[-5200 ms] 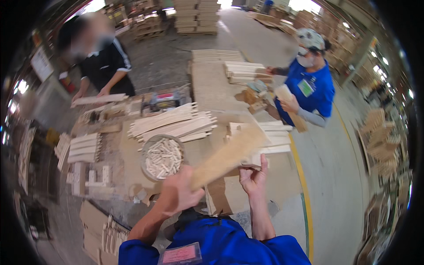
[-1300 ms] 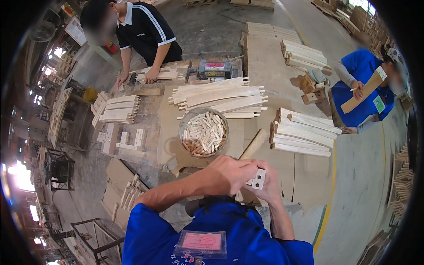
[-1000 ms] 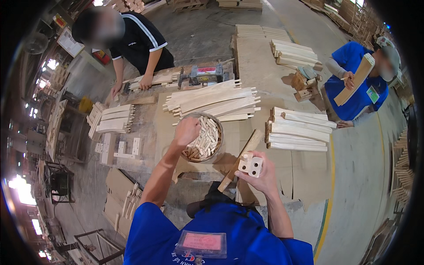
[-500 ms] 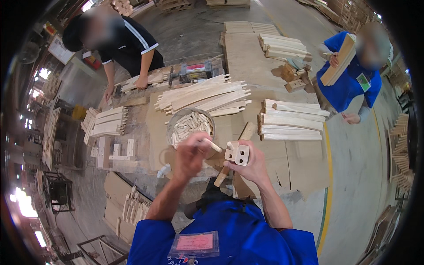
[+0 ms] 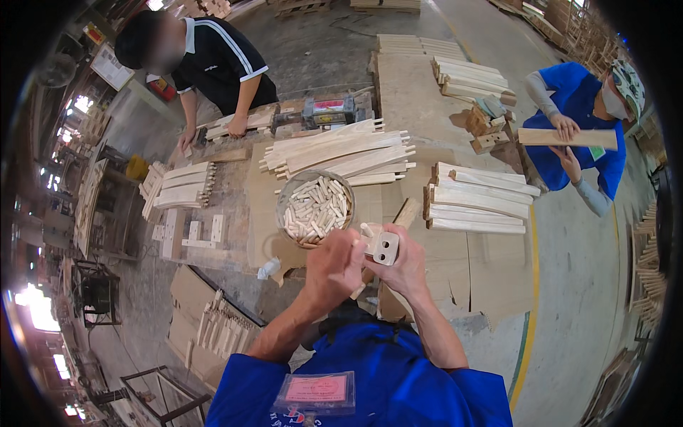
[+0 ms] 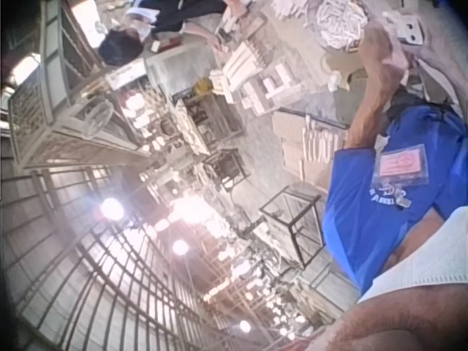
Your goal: The person repeatedly picks small wooden dowels from a metal bowl and inserts them into pre-drilled holes in a small wooden block. They then place the assembled block onto a stack on the table. The process is repeated continuously with other workers visible nearby.
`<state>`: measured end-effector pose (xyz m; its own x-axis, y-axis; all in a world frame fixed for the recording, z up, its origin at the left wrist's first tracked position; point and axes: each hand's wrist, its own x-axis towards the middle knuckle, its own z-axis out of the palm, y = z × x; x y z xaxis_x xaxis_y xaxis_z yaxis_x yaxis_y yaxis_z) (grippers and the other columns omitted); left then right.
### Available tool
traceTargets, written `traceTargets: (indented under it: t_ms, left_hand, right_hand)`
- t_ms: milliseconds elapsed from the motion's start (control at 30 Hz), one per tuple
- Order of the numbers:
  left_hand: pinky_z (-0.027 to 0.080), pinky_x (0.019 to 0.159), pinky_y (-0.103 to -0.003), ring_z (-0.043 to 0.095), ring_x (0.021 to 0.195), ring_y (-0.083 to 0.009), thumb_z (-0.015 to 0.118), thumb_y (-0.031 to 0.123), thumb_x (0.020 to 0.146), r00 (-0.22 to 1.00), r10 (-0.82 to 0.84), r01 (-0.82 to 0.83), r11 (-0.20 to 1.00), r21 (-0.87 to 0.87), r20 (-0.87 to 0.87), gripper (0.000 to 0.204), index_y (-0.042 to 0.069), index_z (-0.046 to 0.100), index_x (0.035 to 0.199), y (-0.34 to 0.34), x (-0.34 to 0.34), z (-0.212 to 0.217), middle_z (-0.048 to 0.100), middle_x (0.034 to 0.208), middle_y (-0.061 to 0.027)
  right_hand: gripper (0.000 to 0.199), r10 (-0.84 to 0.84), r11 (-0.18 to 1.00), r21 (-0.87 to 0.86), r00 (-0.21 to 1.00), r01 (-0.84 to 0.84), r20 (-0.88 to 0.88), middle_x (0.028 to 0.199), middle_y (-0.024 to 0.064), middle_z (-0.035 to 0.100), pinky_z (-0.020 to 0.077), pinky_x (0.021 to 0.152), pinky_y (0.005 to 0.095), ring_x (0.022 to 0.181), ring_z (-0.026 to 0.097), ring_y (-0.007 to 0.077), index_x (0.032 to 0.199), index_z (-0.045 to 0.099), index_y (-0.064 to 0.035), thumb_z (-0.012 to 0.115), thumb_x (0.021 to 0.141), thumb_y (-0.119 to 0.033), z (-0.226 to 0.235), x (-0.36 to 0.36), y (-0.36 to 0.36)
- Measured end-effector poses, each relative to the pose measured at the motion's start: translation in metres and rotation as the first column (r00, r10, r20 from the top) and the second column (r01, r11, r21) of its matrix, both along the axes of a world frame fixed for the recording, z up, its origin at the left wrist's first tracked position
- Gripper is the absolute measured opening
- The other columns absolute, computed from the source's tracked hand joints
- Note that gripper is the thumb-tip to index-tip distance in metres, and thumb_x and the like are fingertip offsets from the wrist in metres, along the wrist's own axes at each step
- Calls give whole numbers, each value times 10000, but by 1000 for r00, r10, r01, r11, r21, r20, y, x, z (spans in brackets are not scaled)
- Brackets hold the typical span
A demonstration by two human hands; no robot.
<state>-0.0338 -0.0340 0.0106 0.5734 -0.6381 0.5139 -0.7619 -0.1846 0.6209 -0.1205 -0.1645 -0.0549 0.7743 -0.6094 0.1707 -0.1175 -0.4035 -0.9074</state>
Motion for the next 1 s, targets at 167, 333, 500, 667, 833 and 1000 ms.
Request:
traceTargets:
  t_ms: [167,333,500,667,833,1000]
  left_hand:
    - [476,557,-387,600,627,-308,622,22,938,972,-68,61,997,-37,-225,72,26,604,1008,-3,17,1,589,803,-112]
    - [493,575,-400,606,642,-339,627,8,916,991,-101,103,995,-12,88,126,4,626,1042,-4,5,10,616,835,-140]
    - [506,593,-398,624,654,-329,633,17,916,993,-90,86,995,-52,-78,110,-3,621,1023,1,11,-3,614,818,-147]
    - [514,633,-357,650,695,-284,635,38,929,993,-47,38,996,-86,-104,99,1,628,1020,-2,4,-1,631,819,-131]
    - [531,702,-367,653,771,-325,681,169,946,916,-147,118,988,-98,-374,163,44,673,1051,8,28,-24,664,890,-138]
    - [533,822,-421,661,932,-347,656,220,920,987,-17,76,925,372,-159,229,101,712,1107,51,151,-87,687,962,-118]
  right_hand:
    - [573,20,999,44,1000,-19,-15,923,116,720,578,733,383,832,724,286,1118,637,-76,920,665,-282,2,0,-1]
    - [552,8,1000,11,1000,-8,23,906,110,720,577,718,369,810,728,266,1107,649,-82,925,666,-268,5,-3,3]
    - [529,-8,996,91,1000,8,-2,935,112,720,573,739,370,834,724,253,1079,661,-81,931,659,-256,8,4,8]
    - [594,-19,999,33,999,18,30,947,127,719,567,748,372,857,719,268,1148,626,-76,930,663,-233,-7,3,8]
    - [623,-5,998,69,1000,6,-19,964,68,706,559,785,316,873,672,144,1177,586,-41,933,673,-159,-7,-3,3]
    - [656,10,984,176,1000,-13,17,990,64,714,567,810,310,889,677,131,1187,580,-24,946,662,-168,-4,-7,-1]
